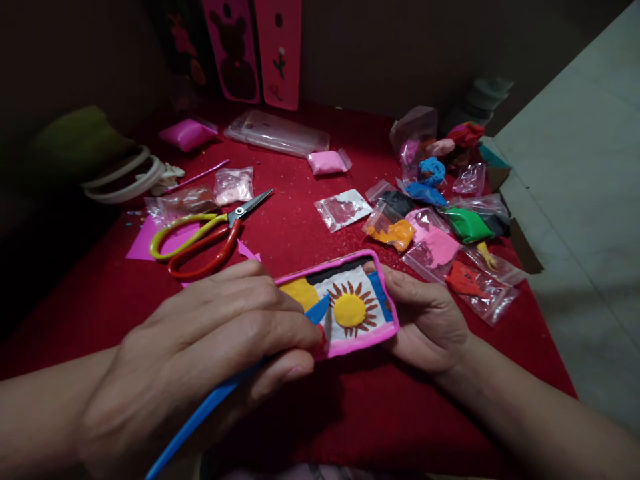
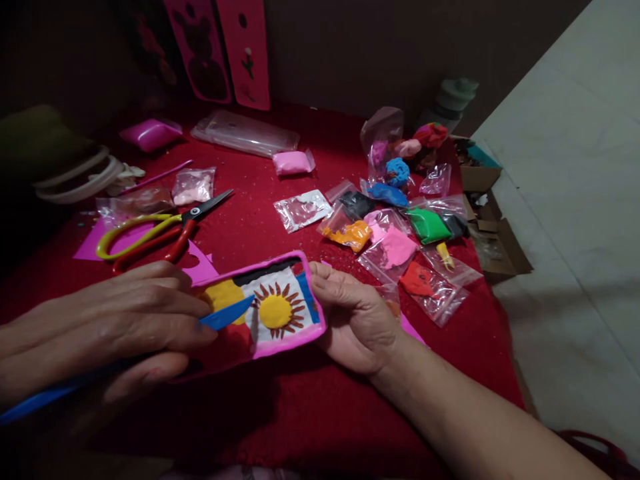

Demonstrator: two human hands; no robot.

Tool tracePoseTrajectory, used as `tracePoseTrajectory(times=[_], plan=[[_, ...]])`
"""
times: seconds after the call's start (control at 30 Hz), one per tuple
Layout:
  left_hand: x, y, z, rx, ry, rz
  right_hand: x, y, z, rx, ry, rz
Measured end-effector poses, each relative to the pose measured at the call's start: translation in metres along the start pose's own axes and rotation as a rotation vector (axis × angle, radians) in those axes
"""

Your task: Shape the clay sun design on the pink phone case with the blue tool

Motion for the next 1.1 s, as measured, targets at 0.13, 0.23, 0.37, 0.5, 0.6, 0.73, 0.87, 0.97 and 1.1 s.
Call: tracePoseTrajectory(times=[0.13,0.23,0.37,0.5,0.6,0.73,0.87,0.97,1.1], plan=[[-0.004,0.011,0.005,0.037,-0.005,0.111,-0.007,0.001,0.0,-0.008,0.002,0.047],[-0.006,0.016,0.004,0.029,-0.011,0.16,-0.008,0.001,0.0,-0.014,0.008,0.042],[-0.007,0.016,0.004,0.032,-0.016,0.164,-0.004,0.001,-0.001,-0.018,0.017,-0.002],[-0.006,0.014,0.005,0.031,-0.024,0.159,-0.003,0.001,0.0,-0.013,0.017,-0.007],[-0.007,0.013,0.005,0.042,-0.03,0.168,-0.005,0.001,0.0,-0.017,0.018,0.004],[-0.008,0.012,0.006,0.067,-0.036,0.174,-0.008,0.0,0.0,-0.01,0.024,0.039],[-0.008,0.011,0.006,0.101,-0.07,0.16,-0.007,0.0,0.0,-0.007,0.017,0.037],[-0.008,0.011,0.007,0.122,-0.075,0.166,-0.007,0.001,-0.001,-0.011,0.009,0.038],[-0.007,0.011,0.007,0.105,-0.036,0.164,-0.006,0.001,0.0,-0.011,0.0,0.023]])
Point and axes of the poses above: each hand's wrist, its own y-axis towards the middle knuckle, its own x-axis out of the back of the hand, z = x × y, the point moved 9 cm from there along y, towards the middle knuckle, and after that the axes turned 7 degrees about -y, right-handed, at the moved point
